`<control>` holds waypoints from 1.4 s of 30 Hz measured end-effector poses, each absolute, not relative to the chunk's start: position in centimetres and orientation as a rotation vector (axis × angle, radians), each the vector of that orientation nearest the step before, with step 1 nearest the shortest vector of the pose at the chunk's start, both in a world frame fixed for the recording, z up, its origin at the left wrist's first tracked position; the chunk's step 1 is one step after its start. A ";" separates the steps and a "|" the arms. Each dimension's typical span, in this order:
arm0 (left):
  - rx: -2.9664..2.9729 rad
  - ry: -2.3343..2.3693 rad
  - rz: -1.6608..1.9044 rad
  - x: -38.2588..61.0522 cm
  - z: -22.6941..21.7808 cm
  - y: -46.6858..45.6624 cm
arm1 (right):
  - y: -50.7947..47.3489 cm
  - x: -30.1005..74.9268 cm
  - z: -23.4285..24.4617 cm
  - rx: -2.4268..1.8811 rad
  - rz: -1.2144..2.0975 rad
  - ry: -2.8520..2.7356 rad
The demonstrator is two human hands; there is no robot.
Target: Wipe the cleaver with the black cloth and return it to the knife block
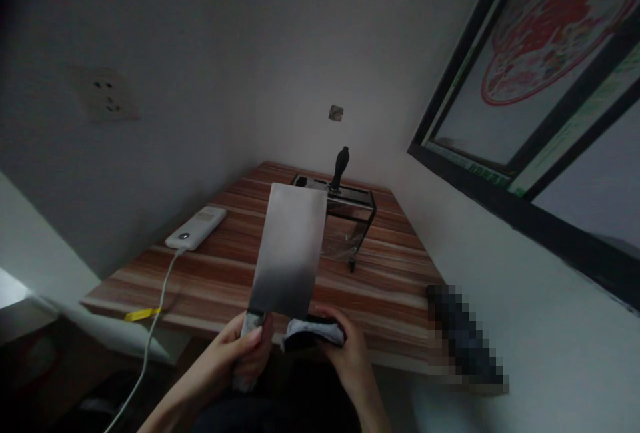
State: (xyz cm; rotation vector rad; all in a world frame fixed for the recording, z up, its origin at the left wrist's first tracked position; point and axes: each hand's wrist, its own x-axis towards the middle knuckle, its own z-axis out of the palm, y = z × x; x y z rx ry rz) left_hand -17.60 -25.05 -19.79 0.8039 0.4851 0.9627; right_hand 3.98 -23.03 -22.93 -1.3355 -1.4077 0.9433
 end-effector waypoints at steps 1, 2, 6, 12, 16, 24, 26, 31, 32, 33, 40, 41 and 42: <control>0.798 0.481 0.953 -17.6 -19.8 -25.1 | -23.2 3.9 -23.2 -1.353 0.926 -1.381; 0.795 0.486 0.943 -17.6 -19.7 -25.1 | -23.2 3.9 -23.4 -1.371 0.911 -1.346; 0.800 0.493 0.895 -17.9 -19.4 -25.2 | -23.0 4.5 -23.9 -1.428 0.926 -1.120; 0.778 0.517 0.838 -17.8 -19.8 -25.3 | -23.3 5.3 -23.3 -1.241 1.056 -0.637; 0.787 0.574 0.808 -17.8 -20.4 -25.7 | -23.8 5.2 -21.8 -1.150 1.022 -0.529; 0.967 0.661 0.710 -18.0 -20.7 -24.2 | -24.1 4.9 -18.7 -1.113 0.349 -0.776; 1.026 0.679 0.698 -18.2 -20.6 -22.9 | -23.9 4.5 -18.0 -1.125 0.186 -1.232; 1.139 0.672 0.709 -18.8 -20.8 -20.3 | -23.3 2.4 -16.5 -1.061 0.062 -2.102; 1.159 0.670 0.712 -18.9 -20.9 -19.9 | -23.3 2.0 -16.5 -1.068 0.048 -2.168; 1.177 0.667 0.716 -19.0 -21.1 -19.7 | -23.3 1.6 -16.6 -1.078 0.038 -2.219; 1.204 0.653 0.734 -19.2 -22.1 -19.4 | -23.8 -0.2 -18.0 -1.043 -0.026 -2.389; 1.189 0.645 0.730 -19.2 -22.0 -19.5 | -23.7 -0.2 -18.1 -1.039 -0.031 -2.396; 1.164 0.631 0.725 -19.2 -22.0 -19.5 | -23.7 -0.2 -18.1 -1.037 -0.039 -2.402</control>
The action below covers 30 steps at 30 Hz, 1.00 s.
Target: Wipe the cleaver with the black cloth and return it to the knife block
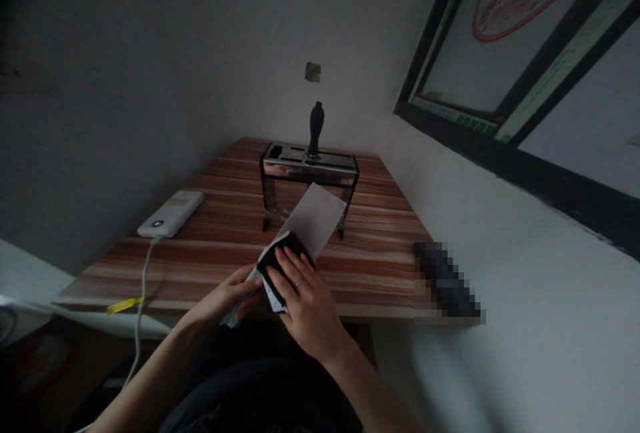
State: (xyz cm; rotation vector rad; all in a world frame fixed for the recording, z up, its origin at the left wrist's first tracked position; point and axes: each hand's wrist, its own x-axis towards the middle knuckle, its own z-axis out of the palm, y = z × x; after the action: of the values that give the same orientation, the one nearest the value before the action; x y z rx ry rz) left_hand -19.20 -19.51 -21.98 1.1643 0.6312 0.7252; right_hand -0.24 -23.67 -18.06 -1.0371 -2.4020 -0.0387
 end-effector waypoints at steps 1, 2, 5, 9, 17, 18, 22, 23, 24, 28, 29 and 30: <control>1.130 0.614 0.720 -19.2 -21.9 -19.6 | -23.6 -0.2 -18.0 -1.036 -0.049 -2.408; 1.093 0.597 0.715 -19.1 -21.8 -19.6 | -23.5 -0.2 -17.8 -1.036 -0.061 -2.415; 1.013 0.562 0.721 -19.0 -21.5 -19.6 | -23.0 0.0 -17.0 -1.029 -0.108 -2.457; 0.995 0.574 0.727 -19.0 -21.3 -19.5 | -22.3 0.0 -16.2 -1.033 -0.226 -2.503; 1.112 0.709 0.745 -19.0 -21.8 -19.4 | -21.4 -0.5 -16.6 -0.948 -0.363 -2.630; 1.105 0.710 0.741 -19.0 -21.8 -19.4 | -21.4 -0.5 -16.7 -0.931 -0.369 -2.646; 1.058 0.688 0.723 -18.8 -21.4 -19.4 | -21.0 -0.3 -17.0 -0.910 -0.384 -2.659; 1.048 0.682 0.720 -18.8 -21.3 -19.4 | -20.9 -0.3 -17.1 -0.916 -0.385 -2.654; 1.040 0.677 0.717 -18.8 -21.3 -19.4 | -20.9 -0.4 -17.1 -0.921 -0.384 -2.649; 1.028 0.642 0.719 -18.9 -21.5 -19.3 | -21.0 -0.8 -17.3 -0.948 -0.360 -2.614; 1.031 0.639 0.721 -18.9 -21.7 -19.2 | -21.0 -0.9 -17.4 -0.954 -0.359 -2.604; 1.034 0.637 0.721 -19.0 -21.8 -19.2 | -21.1 -1.0 -17.5 -0.960 -0.360 -2.598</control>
State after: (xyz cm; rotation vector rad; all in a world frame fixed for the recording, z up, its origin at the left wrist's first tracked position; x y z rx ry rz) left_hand -18.97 -19.20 -21.81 1.0341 0.6373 0.7206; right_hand -1.03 -21.05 -17.46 -0.9595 -2.5978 -0.3598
